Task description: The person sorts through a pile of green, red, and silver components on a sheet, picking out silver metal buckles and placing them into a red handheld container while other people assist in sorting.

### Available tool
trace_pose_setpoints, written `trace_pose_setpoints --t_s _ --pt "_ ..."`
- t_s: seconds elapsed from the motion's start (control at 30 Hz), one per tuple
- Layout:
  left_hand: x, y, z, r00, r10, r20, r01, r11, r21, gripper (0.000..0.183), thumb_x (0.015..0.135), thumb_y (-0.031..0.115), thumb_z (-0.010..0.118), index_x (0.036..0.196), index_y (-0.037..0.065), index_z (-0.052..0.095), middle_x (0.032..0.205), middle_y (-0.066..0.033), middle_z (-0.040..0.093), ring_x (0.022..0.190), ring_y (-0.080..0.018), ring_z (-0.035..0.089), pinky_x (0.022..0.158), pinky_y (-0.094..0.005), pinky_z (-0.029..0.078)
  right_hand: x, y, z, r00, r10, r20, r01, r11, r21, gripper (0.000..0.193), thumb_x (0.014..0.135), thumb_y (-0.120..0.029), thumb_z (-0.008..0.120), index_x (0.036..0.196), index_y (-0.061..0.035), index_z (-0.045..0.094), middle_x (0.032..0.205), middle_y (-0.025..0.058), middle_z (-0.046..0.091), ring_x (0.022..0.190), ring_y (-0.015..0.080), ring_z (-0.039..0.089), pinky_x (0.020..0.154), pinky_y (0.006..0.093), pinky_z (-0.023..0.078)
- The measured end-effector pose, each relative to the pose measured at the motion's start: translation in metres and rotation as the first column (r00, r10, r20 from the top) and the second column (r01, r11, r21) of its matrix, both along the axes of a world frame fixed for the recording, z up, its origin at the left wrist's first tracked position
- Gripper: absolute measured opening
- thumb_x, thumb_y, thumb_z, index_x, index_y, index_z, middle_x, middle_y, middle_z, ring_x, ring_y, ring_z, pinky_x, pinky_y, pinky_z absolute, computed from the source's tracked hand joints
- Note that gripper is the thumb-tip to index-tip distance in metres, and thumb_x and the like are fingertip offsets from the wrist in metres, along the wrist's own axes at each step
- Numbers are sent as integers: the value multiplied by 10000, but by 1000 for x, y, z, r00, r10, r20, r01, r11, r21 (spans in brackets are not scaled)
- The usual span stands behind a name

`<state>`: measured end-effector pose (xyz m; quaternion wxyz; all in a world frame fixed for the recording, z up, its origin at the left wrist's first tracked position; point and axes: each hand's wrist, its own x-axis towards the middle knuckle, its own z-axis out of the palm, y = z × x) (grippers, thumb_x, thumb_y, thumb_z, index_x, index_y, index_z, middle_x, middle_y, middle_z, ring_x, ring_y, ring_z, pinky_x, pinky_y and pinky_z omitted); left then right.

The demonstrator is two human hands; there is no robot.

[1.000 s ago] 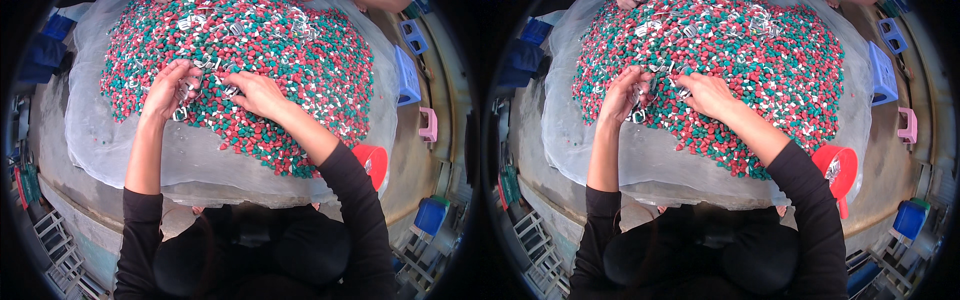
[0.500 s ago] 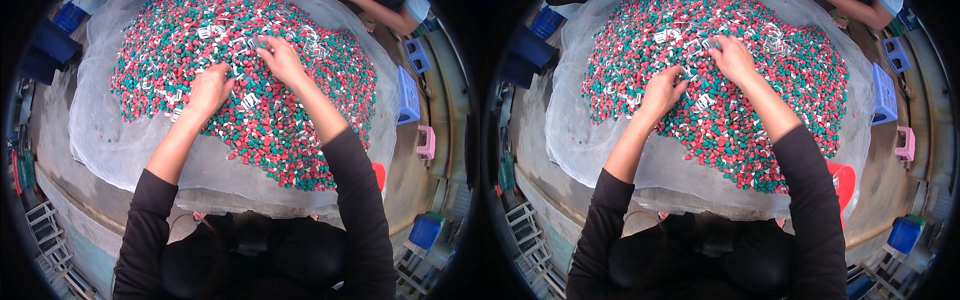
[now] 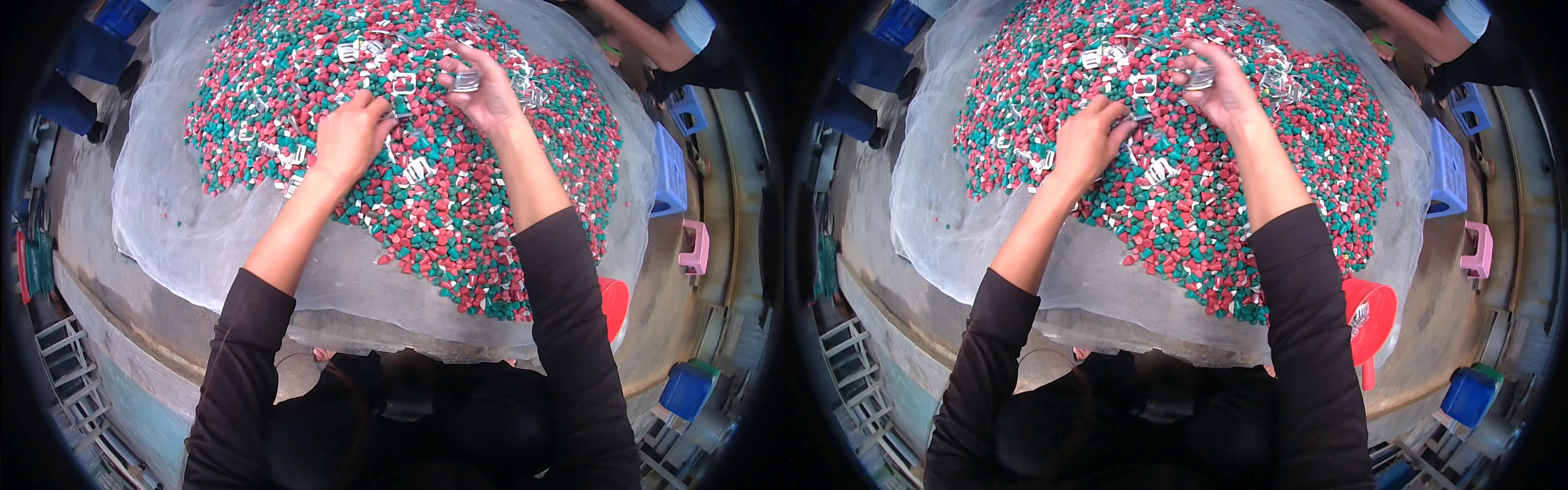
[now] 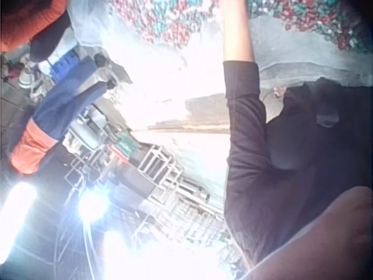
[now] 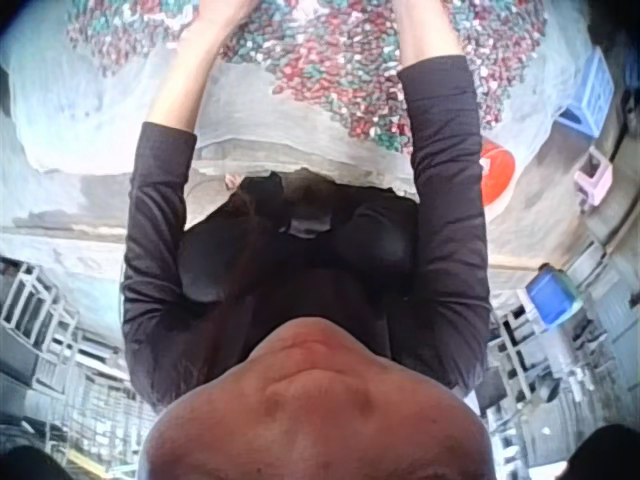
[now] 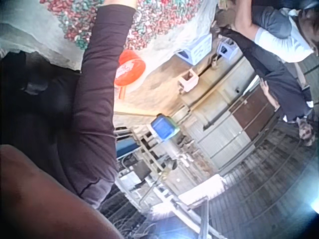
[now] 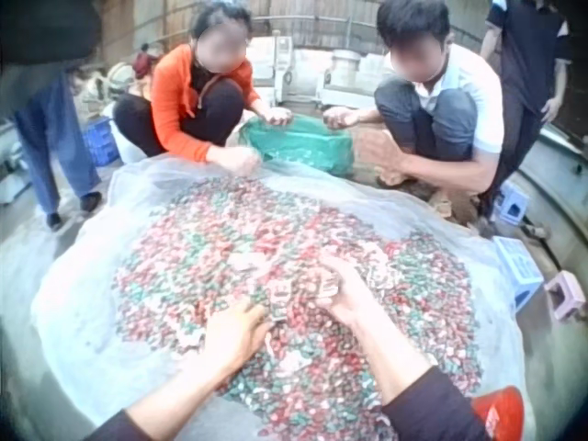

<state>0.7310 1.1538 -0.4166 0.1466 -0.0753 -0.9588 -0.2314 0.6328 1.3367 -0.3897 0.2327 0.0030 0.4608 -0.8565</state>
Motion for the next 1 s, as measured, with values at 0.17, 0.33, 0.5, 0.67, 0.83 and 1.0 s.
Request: trace_pose_setpoints --t_s 0.17,0.33,0.5,0.67,0.83,1.0 --pt "-3 -19 10 997 -1 73 -37 854 519 240 798 286 647 836 50 665 839 -72 589 780 -185 575 706 -298 441 -7 -23 -18 849 302 -433 357 276 892 351 746 -372 676 878 -46 668 824 92 655 743 191 625 669 325 484" --pt "6 -36 18 852 -82 517 -444 411 796 312 790 333 680 695 41 624 836 13 544 637 -72 511 559 -150 361 -9 -21 -10 848 421 -323 184 339 923 349 695 -372 708 857 -63 685 836 109 670 832 246 638 767 354 488" --pt "2 -12 20 841 -385 380 -416 -12 909 124 840 90 575 929 29 514 1026 -126 604 701 -141 623 551 -256 570 4 -19 -15 806 450 -386 299 253 920 353 682 -403 697 876 -108 683 891 99 667 864 248 632 777 370 486" --pt "-1 5 1 970 -87 226 -61 815 576 158 818 172 635 870 22 641 751 -35 614 672 -116 562 628 -264 454 17 -37 -8 752 588 -299 323 67 944 233 752 -315 640 942 -183 665 944 82 658 934 263 612 815 394 480" --pt "4 43 -1 997 -30 74 34 998 -49 222 729 164 675 921 71 612 866 -103 563 749 -294 615 631 -403 492 2 3 -15 826 384 -412 395 126 910 268 826 -308 572 1024 -131 613 939 97 643 902 241 612 762 381 473" --pt "2 46 0 996 -15 85 33 976 -217 320 694 191 715 959 73 581 906 -115 550 740 -313 619 602 -412 504 19 24 -6 946 324 26 -258 699 666 230 926 -248 464 1039 -78 570 669 -27 479 571 90 474 482 256 378"
